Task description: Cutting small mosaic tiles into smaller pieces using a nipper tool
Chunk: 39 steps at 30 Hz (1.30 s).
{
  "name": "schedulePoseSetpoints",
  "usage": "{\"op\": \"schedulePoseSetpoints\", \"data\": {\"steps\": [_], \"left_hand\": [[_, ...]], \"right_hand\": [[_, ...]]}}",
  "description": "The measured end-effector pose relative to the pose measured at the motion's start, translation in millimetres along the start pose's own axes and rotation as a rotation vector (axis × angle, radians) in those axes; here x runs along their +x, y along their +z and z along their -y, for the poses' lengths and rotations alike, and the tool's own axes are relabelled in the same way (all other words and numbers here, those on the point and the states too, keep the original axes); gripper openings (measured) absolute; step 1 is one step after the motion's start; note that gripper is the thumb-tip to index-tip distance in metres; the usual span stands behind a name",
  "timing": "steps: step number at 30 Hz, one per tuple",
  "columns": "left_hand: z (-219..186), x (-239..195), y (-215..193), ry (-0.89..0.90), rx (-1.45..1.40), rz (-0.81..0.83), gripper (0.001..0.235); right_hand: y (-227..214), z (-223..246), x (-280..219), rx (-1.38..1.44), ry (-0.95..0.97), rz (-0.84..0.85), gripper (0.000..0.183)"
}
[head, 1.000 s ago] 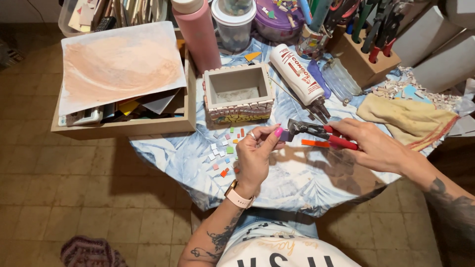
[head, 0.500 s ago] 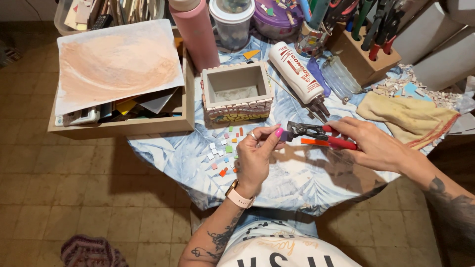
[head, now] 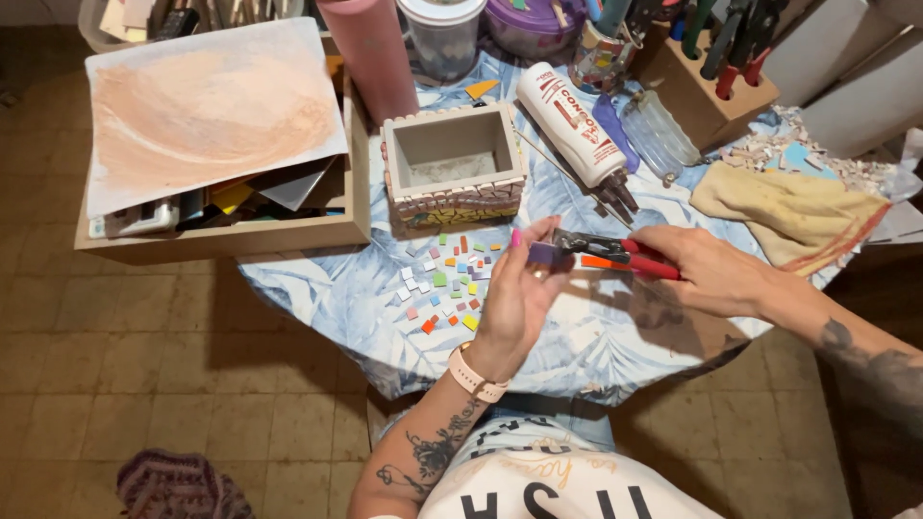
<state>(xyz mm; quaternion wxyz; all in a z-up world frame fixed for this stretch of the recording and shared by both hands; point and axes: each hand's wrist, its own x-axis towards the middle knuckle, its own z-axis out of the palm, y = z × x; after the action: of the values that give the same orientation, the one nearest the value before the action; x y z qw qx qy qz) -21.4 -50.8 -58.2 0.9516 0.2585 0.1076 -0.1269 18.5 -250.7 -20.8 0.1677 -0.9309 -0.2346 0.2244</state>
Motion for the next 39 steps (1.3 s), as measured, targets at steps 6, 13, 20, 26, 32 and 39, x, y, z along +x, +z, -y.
{"op": "schedulePoseSetpoints", "data": {"steps": [6,13,20,26,32,39], "left_hand": [[17.7,15.3,-11.4,0.012,-0.109,0.048,0.028],[23.4,19.3,-11.0,0.040,-0.169,0.007,0.017],[26.1,22.5,-15.6,0.047,-0.228,0.045,0.015],[28.2,23.3,-17.5,0.035,-0.226,0.044,0.018],[20.2,16.6,-9.4,0.036,-0.204,0.053,0.019],[27.4,19.6,-16.9,0.050,-0.264,0.047,0.024]], "right_hand": [[6.2,-4.9,-0.3,0.025,0.041,0.018,0.017],[3.0,-3.6,-1.8,0.032,0.072,0.021,0.017],[0.9,-1.7,0.3,0.026,0.095,0.043,0.016],[4.9,-4.7,1.3,0.024,0.107,0.044,0.019],[17.2,-14.6,-0.7,-0.020,0.025,-0.077,0.009],[37.8,-32.3,-3.3,0.337,0.051,-0.379,0.029]]}}
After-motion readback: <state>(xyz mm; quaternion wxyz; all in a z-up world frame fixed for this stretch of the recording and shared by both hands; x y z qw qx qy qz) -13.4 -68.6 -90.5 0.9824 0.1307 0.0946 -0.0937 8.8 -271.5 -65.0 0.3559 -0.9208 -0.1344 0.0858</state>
